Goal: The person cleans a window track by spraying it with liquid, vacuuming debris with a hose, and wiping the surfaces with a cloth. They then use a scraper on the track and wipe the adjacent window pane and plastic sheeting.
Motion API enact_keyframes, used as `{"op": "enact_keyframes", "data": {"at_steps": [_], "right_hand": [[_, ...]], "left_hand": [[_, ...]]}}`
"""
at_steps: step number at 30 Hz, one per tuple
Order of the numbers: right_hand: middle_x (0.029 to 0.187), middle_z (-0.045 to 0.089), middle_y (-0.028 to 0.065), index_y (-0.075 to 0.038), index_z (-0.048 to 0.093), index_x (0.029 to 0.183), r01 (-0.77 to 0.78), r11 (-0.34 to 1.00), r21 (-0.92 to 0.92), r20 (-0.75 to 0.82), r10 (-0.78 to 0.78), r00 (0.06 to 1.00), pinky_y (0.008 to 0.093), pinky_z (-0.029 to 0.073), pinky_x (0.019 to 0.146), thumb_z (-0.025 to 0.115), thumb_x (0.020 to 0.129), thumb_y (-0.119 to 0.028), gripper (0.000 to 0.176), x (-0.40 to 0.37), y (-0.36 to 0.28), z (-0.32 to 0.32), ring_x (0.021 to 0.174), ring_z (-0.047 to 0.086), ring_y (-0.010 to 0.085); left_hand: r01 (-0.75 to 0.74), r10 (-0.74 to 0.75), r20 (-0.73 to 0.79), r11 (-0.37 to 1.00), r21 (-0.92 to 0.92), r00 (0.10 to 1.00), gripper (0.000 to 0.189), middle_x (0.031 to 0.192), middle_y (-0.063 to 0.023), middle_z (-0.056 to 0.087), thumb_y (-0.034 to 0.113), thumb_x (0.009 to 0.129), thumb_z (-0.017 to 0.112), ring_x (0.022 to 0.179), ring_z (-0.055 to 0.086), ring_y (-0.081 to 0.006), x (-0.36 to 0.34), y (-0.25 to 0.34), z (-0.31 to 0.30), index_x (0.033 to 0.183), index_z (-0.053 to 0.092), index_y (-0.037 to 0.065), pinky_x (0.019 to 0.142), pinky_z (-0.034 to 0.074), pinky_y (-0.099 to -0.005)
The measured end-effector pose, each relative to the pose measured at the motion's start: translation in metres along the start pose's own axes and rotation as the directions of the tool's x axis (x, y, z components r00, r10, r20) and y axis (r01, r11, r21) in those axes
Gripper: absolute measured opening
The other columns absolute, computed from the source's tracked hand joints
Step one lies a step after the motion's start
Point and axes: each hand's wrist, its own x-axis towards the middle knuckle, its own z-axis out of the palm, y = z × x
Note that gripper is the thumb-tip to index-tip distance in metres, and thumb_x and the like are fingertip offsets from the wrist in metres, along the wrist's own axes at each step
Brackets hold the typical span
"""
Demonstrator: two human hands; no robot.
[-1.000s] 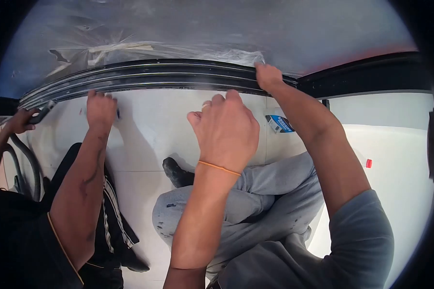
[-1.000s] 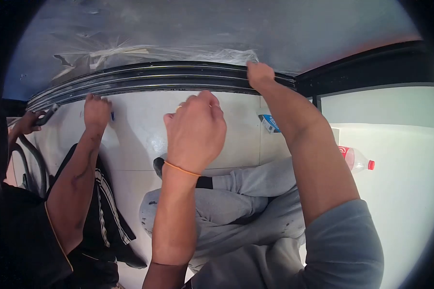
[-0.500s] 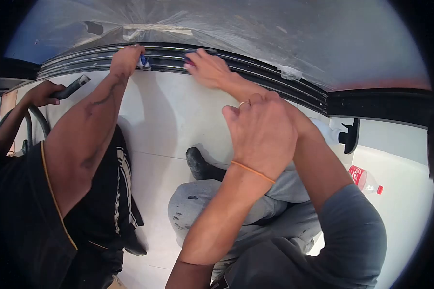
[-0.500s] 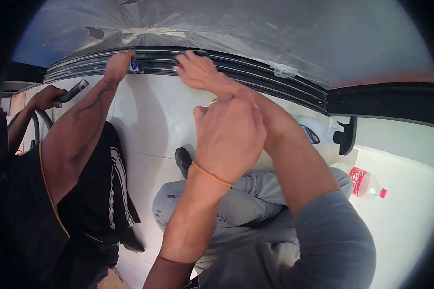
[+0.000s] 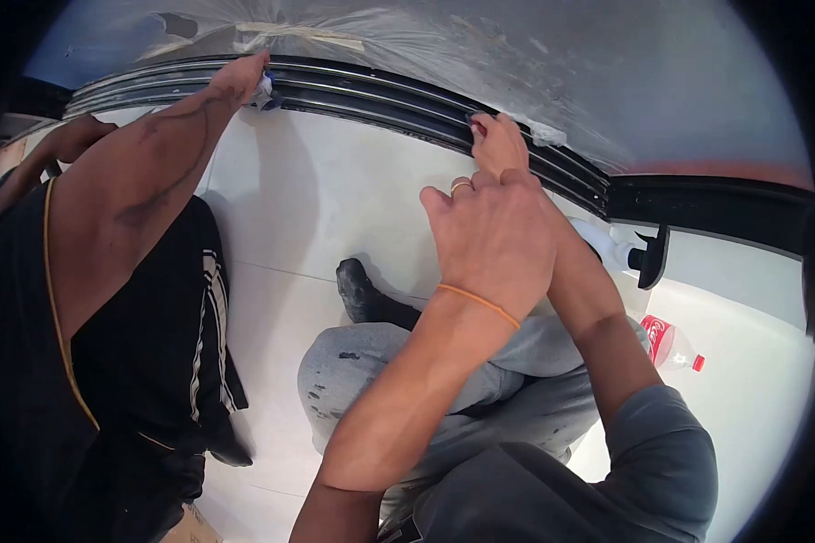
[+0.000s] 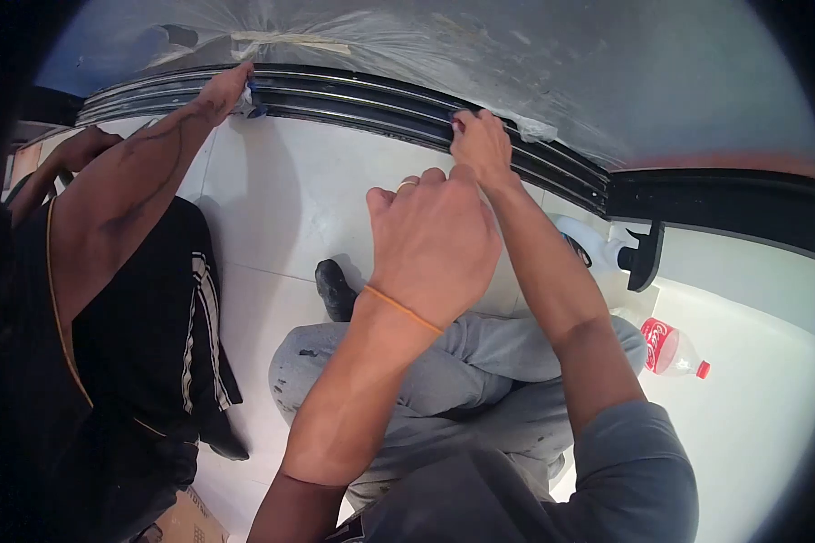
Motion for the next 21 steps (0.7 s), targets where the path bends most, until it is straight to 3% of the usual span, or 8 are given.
{"op": "enact_keyframes", "data": {"at_steps": [4,7,9,13,21], "right_hand": [[0.103,0.061,0.0139,-0.016,0.069,0.119,0.246,0.917,0.313,-0.097,-0.227,0.969,0.0465,0.049,0.086,0.065,0.088,-0.014,0.032,0.019,-0.06,0.025,0.102,0.059,0.0346],[0.103,0.061,0.0127,-0.015,0.068,0.121,0.383,0.891,0.246,-0.181,-0.346,0.921,0.046,0.049,0.084,0.066,0.085,-0.014,0.035,0.05,-0.098,0.042,0.102,0.059,0.0339],[0.104,0.062,0.0124,-0.014,0.067,0.122,0.418,0.903,0.102,-0.175,-0.397,0.901,0.0454,0.05,0.084,0.066,0.084,-0.013,0.038,0.067,-0.111,0.055,0.102,0.059,0.0338],[0.106,0.061,0.013,-0.013,0.065,0.126,0.472,0.881,0.022,-0.037,-0.471,0.881,0.0442,0.05,0.09,0.062,0.083,-0.01,0.042,0.079,-0.11,0.05,0.103,0.059,0.0349],[0.116,0.062,0.0132,-0.018,0.063,0.128,0.366,0.93,-0.024,0.153,-0.359,0.921,0.0487,0.049,0.095,0.057,0.085,-0.01,0.045,0.078,-0.092,0.029,0.115,0.058,0.0337]], "left_hand": [[-0.002,0.001,-0.049,1.0,-0.026,0.999,0.025,0.092,-0.022,0.068,0.017,0.089,0.055,0.091,0.066,-0.0378,0.006,-0.005,0.001,0.096,0.065,-0.004,0.081,0.04,-0.0554],[0.016,-0.021,-0.06,0.997,-0.071,0.998,0.023,0.092,-0.023,0.068,0.016,0.089,0.055,0.09,0.066,-0.0385,0.008,-0.009,-0.01,0.095,0.065,-0.004,0.08,0.04,-0.0552],[0.024,-0.032,-0.108,0.997,-0.073,0.994,0.022,0.091,-0.0231,0.067,0.015,0.089,0.054,0.089,0.066,-0.0387,0.008,-0.013,-0.012,0.094,0.065,-0.003,0.08,0.04,-0.0549],[0.005,-0.012,-0.11,0.998,-0.069,0.994,0.02,0.09,-0.0211,0.067,0.014,0.089,0.055,0.087,0.066,-0.0374,0.007,-0.013,-0.012,0.094,0.065,-0.003,0.079,0.04,-0.0533],[-0.024,0.02,-0.122,0.999,-0.039,0.992,0.02,0.089,-0.0186,0.066,0.013,0.083,0.059,0.088,0.065,-0.0328,-0.004,-0.007,-0.005,0.096,0.063,-0.002,0.079,0.038,-0.0467]]}}
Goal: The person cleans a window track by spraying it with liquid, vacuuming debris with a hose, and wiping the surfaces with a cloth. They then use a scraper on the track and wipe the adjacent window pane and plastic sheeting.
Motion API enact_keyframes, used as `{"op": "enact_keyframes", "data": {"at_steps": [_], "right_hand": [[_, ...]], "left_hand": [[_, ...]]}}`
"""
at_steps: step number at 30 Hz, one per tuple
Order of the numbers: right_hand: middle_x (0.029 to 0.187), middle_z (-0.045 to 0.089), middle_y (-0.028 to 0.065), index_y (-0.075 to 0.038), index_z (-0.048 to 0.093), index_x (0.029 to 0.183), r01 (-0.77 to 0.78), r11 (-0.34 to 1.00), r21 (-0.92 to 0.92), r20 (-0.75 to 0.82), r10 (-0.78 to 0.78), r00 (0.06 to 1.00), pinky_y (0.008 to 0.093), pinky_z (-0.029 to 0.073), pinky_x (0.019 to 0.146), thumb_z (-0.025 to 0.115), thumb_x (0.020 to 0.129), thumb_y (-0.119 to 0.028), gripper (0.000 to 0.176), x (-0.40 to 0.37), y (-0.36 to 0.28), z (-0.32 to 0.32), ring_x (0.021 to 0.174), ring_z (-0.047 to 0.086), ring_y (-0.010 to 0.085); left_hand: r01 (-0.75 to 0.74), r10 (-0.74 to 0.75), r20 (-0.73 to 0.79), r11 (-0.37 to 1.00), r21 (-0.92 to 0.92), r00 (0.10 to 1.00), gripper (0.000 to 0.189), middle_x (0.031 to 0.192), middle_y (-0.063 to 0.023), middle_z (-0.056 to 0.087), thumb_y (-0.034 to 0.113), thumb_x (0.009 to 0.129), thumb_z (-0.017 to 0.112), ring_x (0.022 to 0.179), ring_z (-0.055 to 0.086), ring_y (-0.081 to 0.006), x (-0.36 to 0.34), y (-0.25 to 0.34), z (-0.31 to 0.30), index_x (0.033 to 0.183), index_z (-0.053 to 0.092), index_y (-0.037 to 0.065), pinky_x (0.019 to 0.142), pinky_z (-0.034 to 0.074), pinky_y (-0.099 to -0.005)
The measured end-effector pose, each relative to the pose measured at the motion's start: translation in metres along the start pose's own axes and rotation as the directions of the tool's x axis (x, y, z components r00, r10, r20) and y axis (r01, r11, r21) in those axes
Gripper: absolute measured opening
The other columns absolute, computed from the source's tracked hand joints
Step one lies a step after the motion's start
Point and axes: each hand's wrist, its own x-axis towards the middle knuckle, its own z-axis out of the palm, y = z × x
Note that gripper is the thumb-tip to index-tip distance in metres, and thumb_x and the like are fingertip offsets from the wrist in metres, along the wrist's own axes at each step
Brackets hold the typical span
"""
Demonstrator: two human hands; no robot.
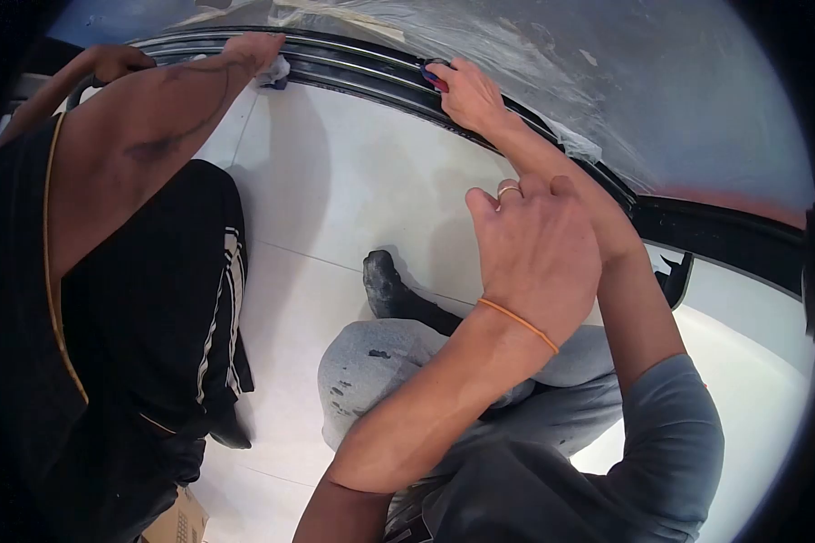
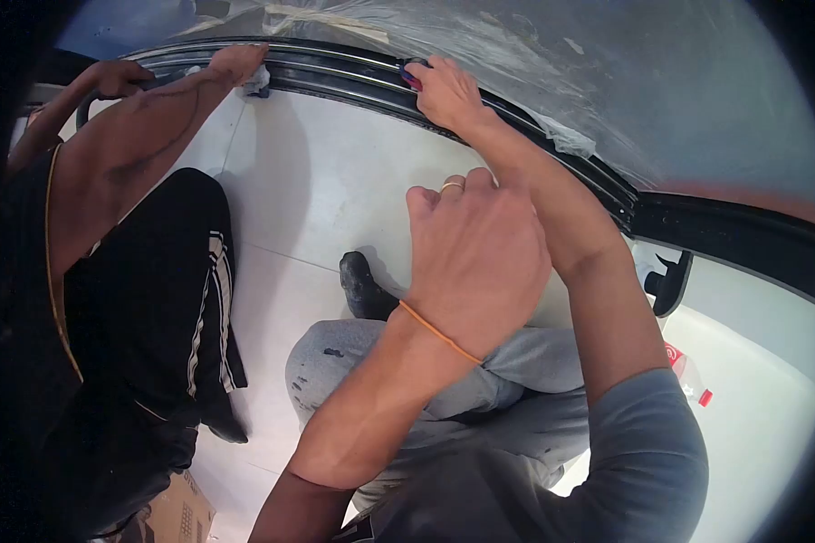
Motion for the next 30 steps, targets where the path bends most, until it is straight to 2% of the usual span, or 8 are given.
{"op": "enact_keyframes", "data": {"at_steps": [6,10,14,21,23,30], "right_hand": [[0.12,0.06,0.0139,-0.021,0.063,0.131,0.064,0.998,-0.017,0.092,-0.062,0.994,0.048,0.048,0.096,0.057,0.087,-0.011,0.045,0.02,-0.011,-0.003,0.118,0.056,0.034],[0.118,0.06,0.0138,-0.023,0.061,0.134,0.085,0.996,-0.002,0.148,-0.084,0.985,0.0473,0.049,0.096,0.055,0.088,-0.012,0.048,0.022,-0.01,-0.008,0.118,0.057,0.035],[0.116,0.061,0.014,-0.022,0.062,0.132,0.032,0.999,0.012,0.143,-0.033,0.989,0.0474,0.049,0.094,0.055,0.087,-0.01,0.048,0.008,0.006,-0.009,0.117,0.058,0.035],[0.111,0.064,0.0144,-0.02,0.065,0.128,0.164,0.981,-0.105,0.153,-0.147,0.977,0.0485,0.05,0.091,0.054,0.087,-0.01,0.044,0.025,0.005,-0.013,0.112,0.06,0.0357],[0.111,0.064,0.0145,-0.019,0.065,0.127,0.198,0.974,-0.111,0.14,-0.182,0.973,0.0489,0.05,0.09,0.054,0.087,-0.011,0.042,0.026,0.01,-0.007,0.11,0.06,0.0359],[0.11,0.065,0.014,-0.018,0.066,0.126,0.181,0.978,-0.103,0.121,-0.168,0.978,0.0484,0.05,0.09,0.054,0.088,-0.01,0.041,0.013,0.011,-0.011,0.11,0.06,0.0351]], "left_hand": [[-0.001,0.003,0.05,0.999,-0.041,0.999,0.023,0.09,-0.0188,0.066,0.013,0.083,0.059,0.089,0.065,-0.0332,0.003,0.008,0.007,0.1,0.062,-0.002,0.08,0.038,-0.0475],[0.011,-0.01,0.022,1.0,-0.015,1.0,0.024,0.091,-0.0191,0.066,0.013,0.082,0.06,0.09,0.065,-0.0335,0.002,0.006,0.011,0.101,0.062,-0.003,0.08,0.038,-0.0474],[0.04,-0.039,0.022,0.998,-0.039,0.999,0.026,0.092,-0.0194,0.066,0.012,0.081,0.061,0.09,0.065,-0.0336,0.005,0.002,0.0,0.102,0.061,-0.003,0.081,0.038,-0.0474],[0.026,-0.029,-0.116,0.999,-0.021,0.993,0.024,0.091,-0.0179,0.064,0.012,0.08,0.062,0.09,0.064,-0.0331,0.007,0.002,0.002,0.1,0.06,-0.002,0.081,0.037,-0.0462],[0.03,-0.033,-0.106,0.999,-0.036,0.994,0.023,0.09,-0.0174,0.064,0.011,0.081,0.061,0.09,0.063,-0.0328,0.007,0.002,-0.002,0.099,0.06,-0.002,0.081,0.037,-0.0459],[0.021,-0.03,-0.153,0.998,-0.062,0.988,0.019,0.09,-0.0178,0.063,0.011,0.083,0.059,0.09,0.063,-0.0325,0.007,0.001,-0.006,0.098,0.059,-0.001,0.081,0.036,-0.0465]]}}
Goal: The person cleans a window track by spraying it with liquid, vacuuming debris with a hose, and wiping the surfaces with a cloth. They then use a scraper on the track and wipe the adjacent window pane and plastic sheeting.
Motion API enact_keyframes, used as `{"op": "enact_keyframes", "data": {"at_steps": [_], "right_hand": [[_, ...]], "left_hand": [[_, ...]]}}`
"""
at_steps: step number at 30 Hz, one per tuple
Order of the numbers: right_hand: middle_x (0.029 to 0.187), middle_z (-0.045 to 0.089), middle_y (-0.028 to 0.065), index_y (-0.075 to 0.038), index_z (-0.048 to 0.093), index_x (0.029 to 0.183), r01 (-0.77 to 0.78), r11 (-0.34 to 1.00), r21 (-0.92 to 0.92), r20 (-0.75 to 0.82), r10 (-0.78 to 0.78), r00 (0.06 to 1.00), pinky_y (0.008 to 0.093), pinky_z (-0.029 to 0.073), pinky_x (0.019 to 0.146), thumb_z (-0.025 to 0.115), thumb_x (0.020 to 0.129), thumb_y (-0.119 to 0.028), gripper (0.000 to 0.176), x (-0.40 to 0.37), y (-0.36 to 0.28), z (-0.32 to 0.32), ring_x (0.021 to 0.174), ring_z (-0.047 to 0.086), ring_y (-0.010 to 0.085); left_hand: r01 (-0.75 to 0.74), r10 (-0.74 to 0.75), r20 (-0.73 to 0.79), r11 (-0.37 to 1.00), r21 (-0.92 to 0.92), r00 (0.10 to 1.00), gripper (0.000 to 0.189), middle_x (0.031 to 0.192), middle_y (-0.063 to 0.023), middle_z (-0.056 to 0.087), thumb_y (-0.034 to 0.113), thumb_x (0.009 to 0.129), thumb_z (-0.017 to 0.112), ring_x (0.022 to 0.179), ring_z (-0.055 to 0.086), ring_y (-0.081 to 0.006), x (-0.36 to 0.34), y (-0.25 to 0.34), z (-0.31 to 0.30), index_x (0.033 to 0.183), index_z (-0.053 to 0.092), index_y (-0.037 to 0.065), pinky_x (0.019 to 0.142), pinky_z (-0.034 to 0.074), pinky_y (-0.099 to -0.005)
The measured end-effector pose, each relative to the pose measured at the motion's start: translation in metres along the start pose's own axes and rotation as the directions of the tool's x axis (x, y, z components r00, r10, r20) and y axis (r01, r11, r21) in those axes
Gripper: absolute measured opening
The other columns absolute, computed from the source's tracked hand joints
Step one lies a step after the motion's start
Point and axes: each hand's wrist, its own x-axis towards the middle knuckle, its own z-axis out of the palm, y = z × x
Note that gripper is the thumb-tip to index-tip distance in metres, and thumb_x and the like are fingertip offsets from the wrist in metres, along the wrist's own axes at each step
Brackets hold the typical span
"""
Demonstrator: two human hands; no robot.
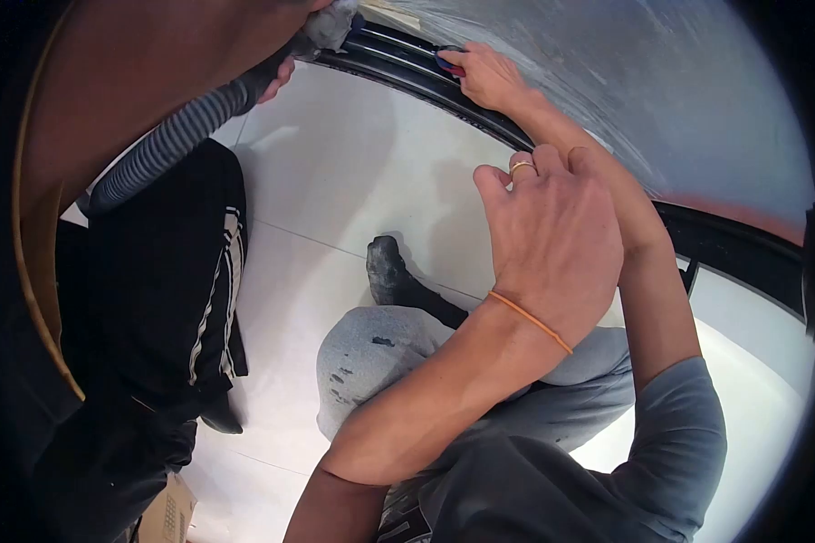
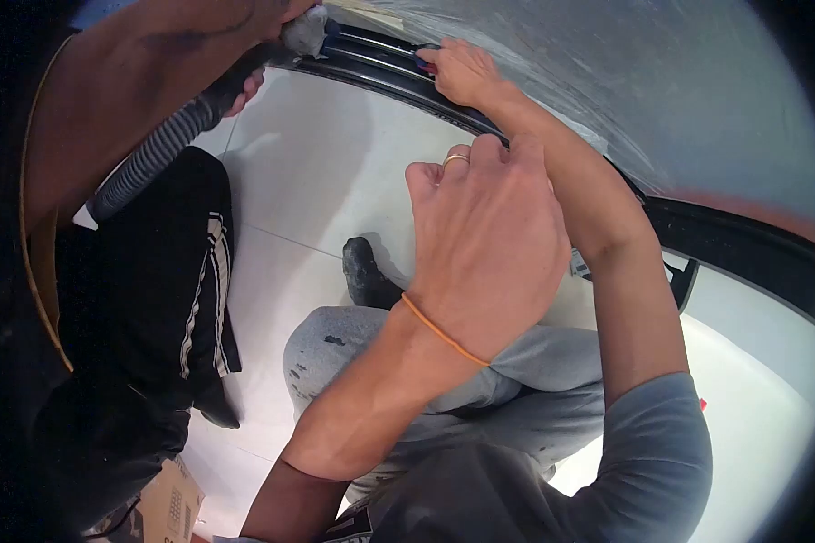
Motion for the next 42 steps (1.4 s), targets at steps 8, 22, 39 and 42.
{"op": "enact_keyframes", "data": {"at_steps": [8,22,39,42], "right_hand": [[0.111,0.065,0.014,-0.017,0.067,0.125,-0.014,1.0,0.009,0.025,0.014,1.0,0.0473,0.049,0.092,0.055,0.089,-0.01,0.039,0.001,-0.006,-0.01,0.112,0.06,0.0338],[0.118,0.063,0.0139,-0.017,0.067,0.126,-0.051,0.999,0.015,0.068,0.05,0.996,0.0477,0.049,0.095,0.057,0.088,-0.01,0.04,0.005,-0.005,-0.005,0.118,0.058,0.0342],[0.118,0.062,0.0138,-0.017,0.066,0.129,-0.086,0.996,0.008,0.063,0.085,0.994,0.0473,0.048,0.096,0.058,0.087,-0.01,0.043,0.01,-0.01,-0.002,0.117,0.057,0.0351],[0.119,0.062,0.0139,-0.017,0.065,0.129,-0.071,0.997,0.028,-0.078,0.073,0.994,0.0478,0.048,0.096,0.059,0.086,-0.009,0.044,0.031,-0.032,0.015,0.117,0.057,0.0357]], "left_hand": [[0.002,-0.001,0.046,1.0,-0.02,0.999,0.02,0.092,-0.0186,0.062,0.012,0.087,0.058,0.089,0.062,-0.0335,-0.001,0.003,0.007,0.101,0.058,-0.002,0.081,0.035,-0.0478],[0.013,-0.012,0.015,0.999,-0.03,1.0,0.02,0.093,-0.0195,0.062,0.015,0.089,0.057,0.09,0.061,-0.0338,0.001,0.001,0.004,0.099,0.06,-0.002,0.082,0.036,-0.0487],[-0.006,0.008,0.029,0.998,-0.067,1.0,0.022,0.094,-0.0203,0.063,0.015,0.088,0.058,0.092,0.062,-0.0346,0.0,0.013,0.011,0.101,0.058,-0.003,0.082,0.036,-0.0481],[0.004,0.001,0.071,0.998,-0.069,0.997,0.025,0.095,-0.0204,0.063,0.014,0.087,0.059,0.092,0.061,-0.0348,-0.002,0.016,0.016,0.104,0.059,-0.004,0.082,0.036,-0.0483]]}}
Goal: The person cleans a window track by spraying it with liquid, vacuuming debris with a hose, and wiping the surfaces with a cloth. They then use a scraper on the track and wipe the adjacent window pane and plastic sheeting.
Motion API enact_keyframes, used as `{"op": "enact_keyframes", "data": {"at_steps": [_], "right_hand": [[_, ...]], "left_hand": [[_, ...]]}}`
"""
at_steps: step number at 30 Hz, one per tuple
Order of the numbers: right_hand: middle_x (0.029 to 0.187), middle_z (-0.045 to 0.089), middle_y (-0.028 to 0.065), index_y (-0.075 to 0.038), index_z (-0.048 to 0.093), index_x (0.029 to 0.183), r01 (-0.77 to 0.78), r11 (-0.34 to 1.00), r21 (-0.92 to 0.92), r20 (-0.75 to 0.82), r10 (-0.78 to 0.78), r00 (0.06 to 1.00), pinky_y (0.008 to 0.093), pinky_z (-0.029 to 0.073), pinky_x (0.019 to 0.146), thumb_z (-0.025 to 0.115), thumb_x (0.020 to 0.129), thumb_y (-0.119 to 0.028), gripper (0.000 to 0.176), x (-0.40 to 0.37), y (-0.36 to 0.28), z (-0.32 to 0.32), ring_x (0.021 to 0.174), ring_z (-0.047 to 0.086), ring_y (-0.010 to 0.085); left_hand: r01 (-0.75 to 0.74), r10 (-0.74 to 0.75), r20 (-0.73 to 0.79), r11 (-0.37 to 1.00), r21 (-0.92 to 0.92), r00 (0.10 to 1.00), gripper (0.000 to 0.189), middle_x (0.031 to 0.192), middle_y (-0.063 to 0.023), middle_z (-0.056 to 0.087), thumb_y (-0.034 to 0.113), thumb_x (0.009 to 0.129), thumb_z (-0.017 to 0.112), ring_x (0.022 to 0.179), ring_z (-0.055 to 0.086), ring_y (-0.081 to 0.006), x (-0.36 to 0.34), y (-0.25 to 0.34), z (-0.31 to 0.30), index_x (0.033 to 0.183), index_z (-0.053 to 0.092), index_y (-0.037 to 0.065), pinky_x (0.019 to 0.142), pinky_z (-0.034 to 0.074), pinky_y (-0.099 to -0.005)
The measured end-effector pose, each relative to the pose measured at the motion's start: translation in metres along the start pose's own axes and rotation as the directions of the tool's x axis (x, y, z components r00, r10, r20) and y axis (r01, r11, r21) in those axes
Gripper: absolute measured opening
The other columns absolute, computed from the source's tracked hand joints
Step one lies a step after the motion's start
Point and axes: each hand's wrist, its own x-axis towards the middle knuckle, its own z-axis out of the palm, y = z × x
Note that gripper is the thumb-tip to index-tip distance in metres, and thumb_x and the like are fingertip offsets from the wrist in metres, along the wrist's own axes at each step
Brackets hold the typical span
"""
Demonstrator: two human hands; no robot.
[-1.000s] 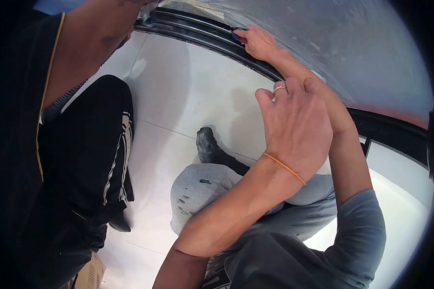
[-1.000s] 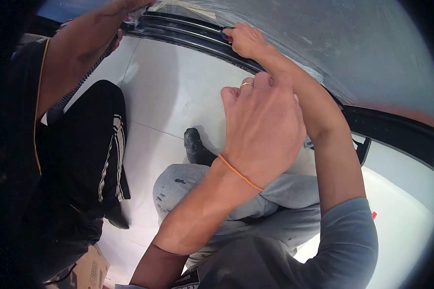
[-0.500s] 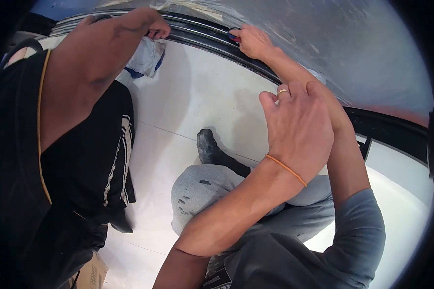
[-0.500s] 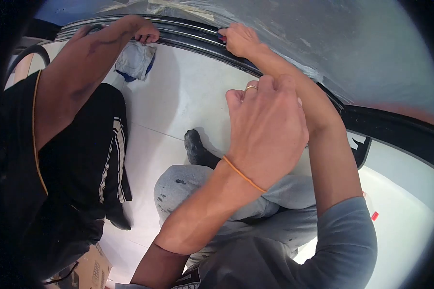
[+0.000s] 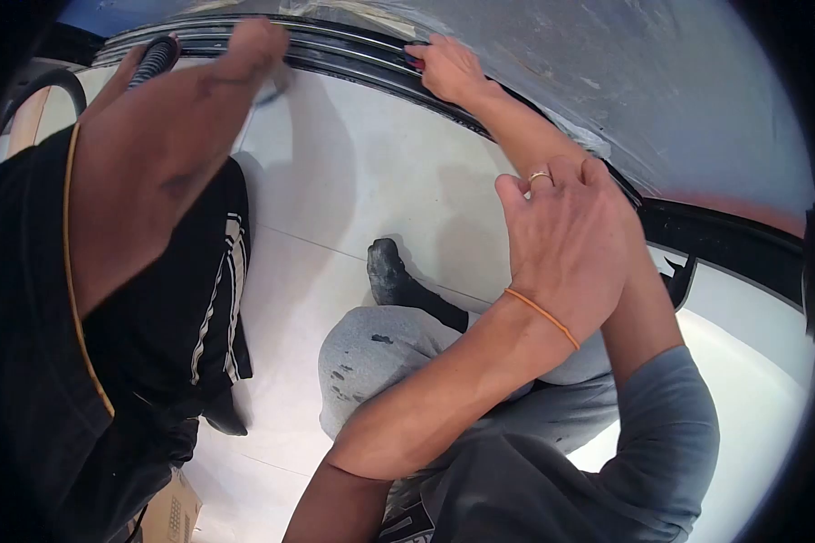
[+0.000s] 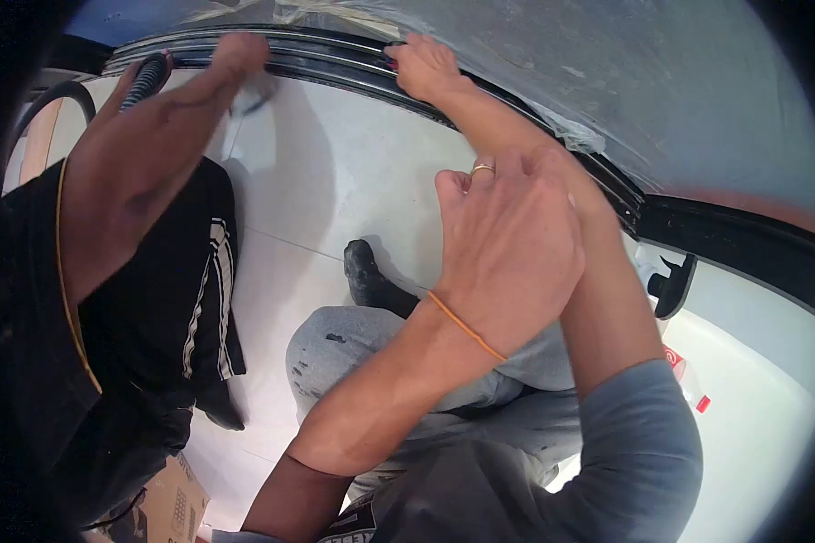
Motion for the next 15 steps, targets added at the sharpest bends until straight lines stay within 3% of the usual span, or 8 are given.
{"op": "enact_keyframes", "data": {"at_steps": [9,15], "right_hand": [[0.114,0.062,0.0153,-0.018,0.063,0.132,-0.066,0.997,0.027,0.06,0.064,0.996,0.0485,0.05,0.091,0.055,0.086,-0.005,0.049,-0.039,0.034,-0.014,0.112,0.059,0.0381],[0.113,0.062,0.0144,-0.019,0.063,0.131,0.047,0.998,-0.046,0.015,-0.046,0.999,0.0488,0.051,0.089,0.056,0.086,-0.006,0.048,-0.02,0.022,-0.005,0.11,0.059,0.0369]], "left_hand": [[-0.013,0.006,-0.193,0.999,-0.034,0.981,0.024,0.094,-0.0194,0.06,0.014,0.088,0.058,0.091,0.059,-0.0344,0.008,-0.015,-0.021,0.104,0.058,-0.003,0.08,0.035,-0.0475],[-0.009,0.003,-0.142,0.999,-0.037,0.99,0.025,0.094,-0.019,0.06,0.014,0.089,0.058,0.091,0.059,-0.0339,0.003,-0.012,-0.012,0.107,0.058,-0.003,0.079,0.035,-0.0464]]}}
